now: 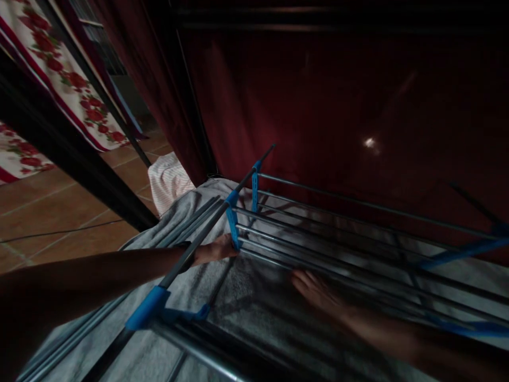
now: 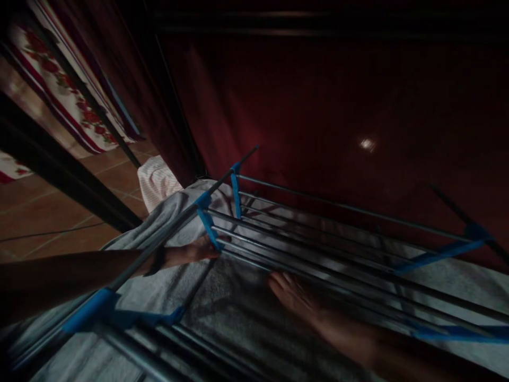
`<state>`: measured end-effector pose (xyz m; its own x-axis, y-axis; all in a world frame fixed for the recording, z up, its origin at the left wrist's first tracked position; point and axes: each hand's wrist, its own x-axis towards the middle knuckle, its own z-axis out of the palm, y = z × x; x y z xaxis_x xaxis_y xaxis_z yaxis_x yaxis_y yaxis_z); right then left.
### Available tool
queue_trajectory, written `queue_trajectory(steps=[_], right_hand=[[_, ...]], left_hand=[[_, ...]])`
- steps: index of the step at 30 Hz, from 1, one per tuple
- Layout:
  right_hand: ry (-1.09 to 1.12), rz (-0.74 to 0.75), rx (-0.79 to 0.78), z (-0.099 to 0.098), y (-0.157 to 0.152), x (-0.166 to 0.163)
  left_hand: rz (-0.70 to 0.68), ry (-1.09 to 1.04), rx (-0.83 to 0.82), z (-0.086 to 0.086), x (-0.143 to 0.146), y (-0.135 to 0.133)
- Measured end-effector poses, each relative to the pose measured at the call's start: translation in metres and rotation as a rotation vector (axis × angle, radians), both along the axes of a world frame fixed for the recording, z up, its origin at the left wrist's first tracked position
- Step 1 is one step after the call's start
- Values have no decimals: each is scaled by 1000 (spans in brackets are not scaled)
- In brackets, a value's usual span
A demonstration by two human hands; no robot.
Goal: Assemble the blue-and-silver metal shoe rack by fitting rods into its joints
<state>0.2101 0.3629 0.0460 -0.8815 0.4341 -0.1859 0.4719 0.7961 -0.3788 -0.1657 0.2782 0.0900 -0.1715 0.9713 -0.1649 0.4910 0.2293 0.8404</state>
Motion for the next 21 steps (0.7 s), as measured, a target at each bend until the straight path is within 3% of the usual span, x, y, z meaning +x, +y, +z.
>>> queue_trajectory(steps=[6,13,21], right_hand=[[103,-165,150,-13,18,-24],[237,-236,132,-33,25,-28],[272,-271,74,-33,25,-20]], left_hand=[[-46,-65,-97,-18,-10,6],[31,-163,-55,-37,-12,3],[-5,-22,-63,-31,-12,5]])
